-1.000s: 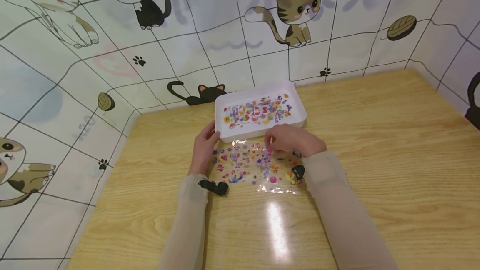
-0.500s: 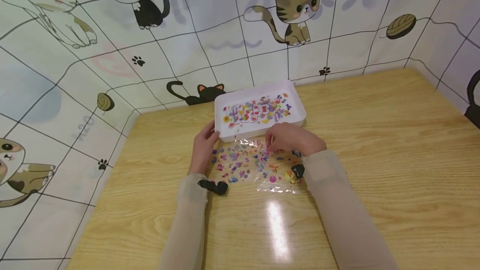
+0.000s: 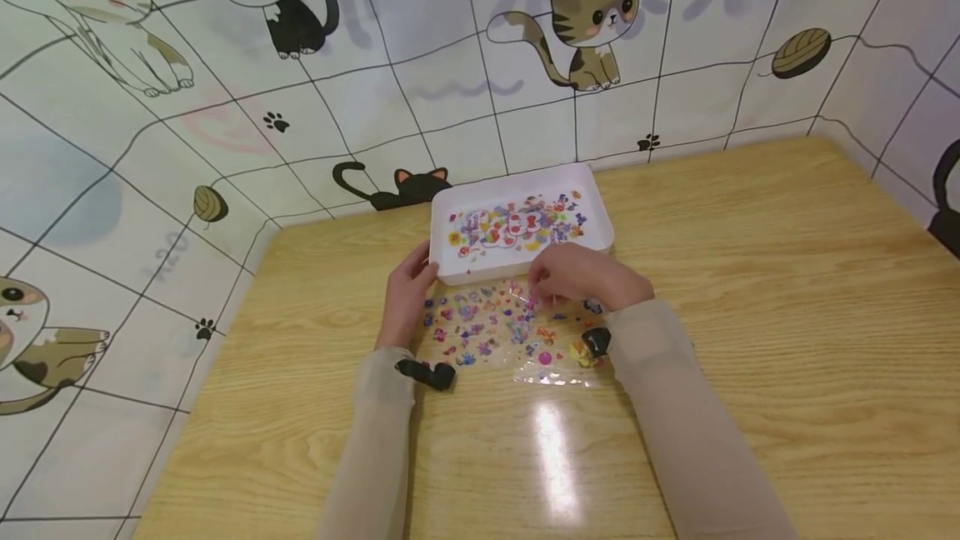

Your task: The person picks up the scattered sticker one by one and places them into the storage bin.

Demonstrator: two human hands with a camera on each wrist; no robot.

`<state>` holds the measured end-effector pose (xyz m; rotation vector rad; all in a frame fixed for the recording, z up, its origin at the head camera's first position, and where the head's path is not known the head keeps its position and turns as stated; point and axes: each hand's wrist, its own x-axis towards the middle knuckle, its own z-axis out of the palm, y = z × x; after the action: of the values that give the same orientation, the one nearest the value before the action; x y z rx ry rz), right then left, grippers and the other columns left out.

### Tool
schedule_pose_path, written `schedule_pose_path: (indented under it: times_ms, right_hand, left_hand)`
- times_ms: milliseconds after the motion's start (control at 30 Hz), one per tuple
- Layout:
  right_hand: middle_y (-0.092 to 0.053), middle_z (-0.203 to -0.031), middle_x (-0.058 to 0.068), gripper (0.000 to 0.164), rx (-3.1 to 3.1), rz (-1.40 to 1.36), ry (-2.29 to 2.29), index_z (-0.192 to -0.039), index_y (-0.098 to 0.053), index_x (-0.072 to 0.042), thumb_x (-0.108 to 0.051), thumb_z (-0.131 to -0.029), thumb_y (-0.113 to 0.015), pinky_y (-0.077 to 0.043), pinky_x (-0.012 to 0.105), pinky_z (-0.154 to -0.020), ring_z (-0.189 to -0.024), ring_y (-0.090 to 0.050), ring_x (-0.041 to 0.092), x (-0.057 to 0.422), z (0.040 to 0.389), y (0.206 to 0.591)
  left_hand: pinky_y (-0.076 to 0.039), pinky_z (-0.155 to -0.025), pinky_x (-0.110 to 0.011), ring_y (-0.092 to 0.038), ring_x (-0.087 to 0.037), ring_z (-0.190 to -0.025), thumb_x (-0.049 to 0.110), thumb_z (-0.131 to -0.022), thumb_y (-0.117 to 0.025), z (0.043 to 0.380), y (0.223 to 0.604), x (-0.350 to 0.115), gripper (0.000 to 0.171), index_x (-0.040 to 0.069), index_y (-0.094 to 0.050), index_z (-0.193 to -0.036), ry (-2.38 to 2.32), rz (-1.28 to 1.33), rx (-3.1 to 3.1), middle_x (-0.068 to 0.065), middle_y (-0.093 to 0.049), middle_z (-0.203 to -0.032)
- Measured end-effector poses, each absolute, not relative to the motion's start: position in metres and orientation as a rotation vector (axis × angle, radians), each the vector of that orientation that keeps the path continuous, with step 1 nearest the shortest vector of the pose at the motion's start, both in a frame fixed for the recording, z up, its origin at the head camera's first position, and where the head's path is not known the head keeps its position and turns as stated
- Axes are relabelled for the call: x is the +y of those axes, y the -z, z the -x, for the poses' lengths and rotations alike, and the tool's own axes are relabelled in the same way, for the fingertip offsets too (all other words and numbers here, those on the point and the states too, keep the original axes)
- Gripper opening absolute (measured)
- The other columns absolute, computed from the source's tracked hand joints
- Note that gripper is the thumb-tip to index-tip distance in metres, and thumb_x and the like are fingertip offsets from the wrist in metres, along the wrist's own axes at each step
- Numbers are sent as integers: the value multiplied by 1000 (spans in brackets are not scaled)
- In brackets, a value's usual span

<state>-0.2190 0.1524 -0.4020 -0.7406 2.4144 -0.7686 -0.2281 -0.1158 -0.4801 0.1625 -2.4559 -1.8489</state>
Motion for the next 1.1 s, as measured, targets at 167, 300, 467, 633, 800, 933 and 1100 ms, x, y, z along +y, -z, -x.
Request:
schedule_pose_path:
  times_ms: [167, 300, 467, 633, 800, 933, 1100]
  right_hand:
    - [-61, -68, -1, 16, 2435, 757, 784, -89, -64, -9, -18, -91, -50, -44, 29, -58, -61, -54, 16, 153, 220, 400]
    - [-61, -70, -2, 16, 2440, 759, 807, -92, -63, -9, -20, -91, -51, -44, 30, -61, -63, -54, 15, 154, 220, 400]
    - [-61, -70, -1, 16, 2457, 760, 834, -94, -63, -9, -19, -92, -50, -43, 30, -61, -60, -52, 14, 158, 219, 399]
    - [-60, -69, 1, 16, 2462, 780, 890, -93, -63, -8, -16, -92, -49, -43, 30, -59, -59, -52, 17, 160, 220, 399]
    - [-59, -68, 1, 17, 2485, 779, 913, -92, -63, -10, -18, -93, -48, -43, 31, -60, -62, -53, 19, 161, 221, 400]
    - [-59, -69, 0, 17, 2519, 748, 897, -94, -63, -12, -20, -92, -48, -42, 31, -60, -63, -53, 19, 161, 221, 398]
    - [-60, -72, 3, 18, 2533, 702, 909, -95, -62, -11, -23, -92, -48, -42, 32, -60, -65, -53, 20, 163, 222, 396]
  left_hand:
    - [-37, -95, -32, -44, -8, -114, 28, -89, -52, 228, 478, -117, 44, 32, -43, -132, 1865, -112, -2437, 11, -44, -132]
    - [-39, -93, -31, -45, -8, -112, 30, -89, -53, 226, 477, -118, 40, 37, -47, -127, 1861, -112, -2437, 11, -45, -130]
    - [-40, -92, -31, -47, -8, -108, 34, -88, -54, 224, 477, -117, 33, 40, -53, -121, 1862, -151, -2461, 12, -50, -123]
    - [-39, -92, -30, -48, -7, -108, 33, -88, -54, 225, 477, -117, 34, 37, -53, -121, 1858, -143, -2456, 12, -51, -122]
    - [-39, -91, -29, -48, -6, -109, 32, -87, -55, 226, 479, -117, 34, 36, -54, -121, 1849, -144, -2452, 10, -52, -122]
    - [-39, -92, -31, -48, -8, -109, 30, -88, -54, 226, 479, -117, 34, 36, -54, -121, 1835, -141, -2454, 9, -52, -122]
    - [-38, -93, -32, -47, -9, -109, 29, -88, -54, 226, 478, -117, 35, 34, -54, -122, 1846, -131, -2449, 6, -52, -123]
